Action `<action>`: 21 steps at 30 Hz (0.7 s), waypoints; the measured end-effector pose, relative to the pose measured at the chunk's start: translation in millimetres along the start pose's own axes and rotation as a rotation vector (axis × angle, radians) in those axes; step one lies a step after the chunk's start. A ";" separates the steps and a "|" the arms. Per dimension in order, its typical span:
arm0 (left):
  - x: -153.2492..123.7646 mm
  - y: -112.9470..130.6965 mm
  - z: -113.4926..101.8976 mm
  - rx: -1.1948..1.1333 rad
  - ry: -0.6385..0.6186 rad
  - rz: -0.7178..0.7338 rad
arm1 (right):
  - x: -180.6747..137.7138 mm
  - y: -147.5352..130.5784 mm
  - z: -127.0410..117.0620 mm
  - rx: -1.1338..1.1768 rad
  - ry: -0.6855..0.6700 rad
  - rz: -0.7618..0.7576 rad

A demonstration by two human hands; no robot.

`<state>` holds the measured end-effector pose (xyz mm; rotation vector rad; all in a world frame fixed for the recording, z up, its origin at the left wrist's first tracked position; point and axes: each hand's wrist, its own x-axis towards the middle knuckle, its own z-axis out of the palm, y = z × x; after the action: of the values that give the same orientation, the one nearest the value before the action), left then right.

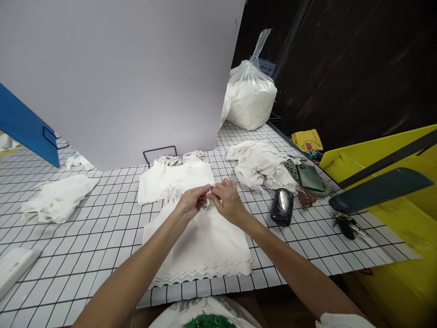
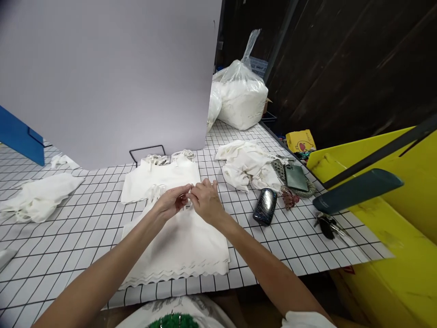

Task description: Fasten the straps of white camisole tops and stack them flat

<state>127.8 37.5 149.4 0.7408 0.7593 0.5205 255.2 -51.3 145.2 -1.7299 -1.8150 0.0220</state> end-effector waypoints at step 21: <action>-38.0 52.4 23.8 0.077 -0.069 0.141 | -40.8 2.8 -13.1 0.206 0.124 0.008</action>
<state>114.1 36.2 217.0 0.8844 0.6692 0.5923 261.2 -93.1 137.4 -1.5597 -1.6548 0.0997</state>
